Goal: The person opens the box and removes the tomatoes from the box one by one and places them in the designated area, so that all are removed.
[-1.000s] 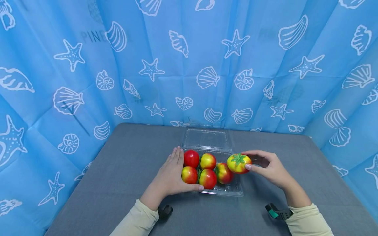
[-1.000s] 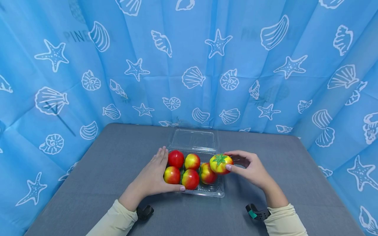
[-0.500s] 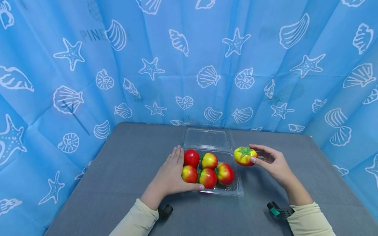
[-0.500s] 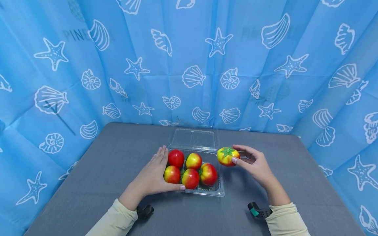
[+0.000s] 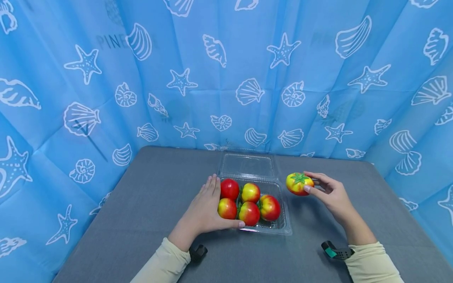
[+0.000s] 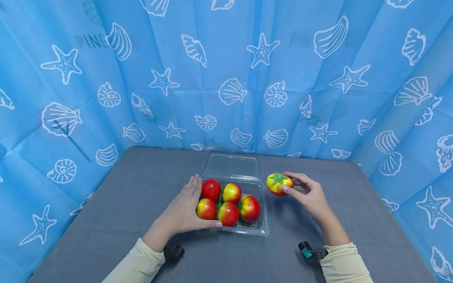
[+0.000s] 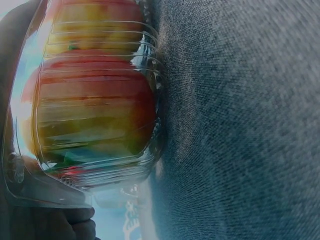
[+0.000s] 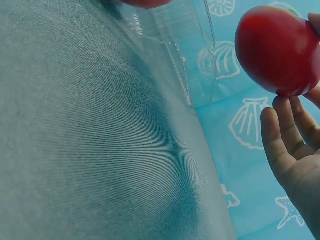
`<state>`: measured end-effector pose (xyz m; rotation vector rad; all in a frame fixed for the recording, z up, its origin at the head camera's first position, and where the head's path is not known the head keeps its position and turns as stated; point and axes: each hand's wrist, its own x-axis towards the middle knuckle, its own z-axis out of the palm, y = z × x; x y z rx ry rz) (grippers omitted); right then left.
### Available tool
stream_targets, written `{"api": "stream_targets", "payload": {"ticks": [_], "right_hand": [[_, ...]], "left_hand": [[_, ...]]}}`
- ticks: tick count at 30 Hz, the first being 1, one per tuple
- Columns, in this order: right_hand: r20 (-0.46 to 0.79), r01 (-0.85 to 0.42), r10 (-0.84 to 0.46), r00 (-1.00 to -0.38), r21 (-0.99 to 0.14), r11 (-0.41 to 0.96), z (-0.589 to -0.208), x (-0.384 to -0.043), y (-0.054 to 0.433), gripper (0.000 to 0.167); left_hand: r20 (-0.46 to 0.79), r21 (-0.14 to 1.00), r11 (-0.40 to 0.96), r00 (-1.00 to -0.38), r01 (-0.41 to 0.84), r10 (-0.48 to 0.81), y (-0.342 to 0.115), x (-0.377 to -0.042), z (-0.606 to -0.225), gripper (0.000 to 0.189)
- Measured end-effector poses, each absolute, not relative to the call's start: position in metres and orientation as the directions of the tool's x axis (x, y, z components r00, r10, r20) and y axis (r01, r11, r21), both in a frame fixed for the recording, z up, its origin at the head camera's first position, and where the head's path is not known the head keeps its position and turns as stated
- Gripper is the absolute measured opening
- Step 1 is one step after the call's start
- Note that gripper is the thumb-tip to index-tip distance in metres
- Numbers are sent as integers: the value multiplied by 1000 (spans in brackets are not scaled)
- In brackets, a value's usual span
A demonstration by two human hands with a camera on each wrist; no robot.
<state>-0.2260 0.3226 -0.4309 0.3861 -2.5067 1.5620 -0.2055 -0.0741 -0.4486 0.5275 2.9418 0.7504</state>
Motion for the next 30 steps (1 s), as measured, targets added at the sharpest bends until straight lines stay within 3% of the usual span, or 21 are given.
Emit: {"api": "stream_targets", "payload": {"ticks": [20, 30], "right_hand": [[170, -189, -83, -982, -910, 369, -432, -227, 335, 44], [117, -106, -2, -993, -893, 437, -435, -231, 348, 57]], "left_hand": [[25, 480, 821, -940, 309, 339, -74, -205, -448, 138], [16, 470, 828, -941, 305, 338, -74, -206, -449, 140]]}}
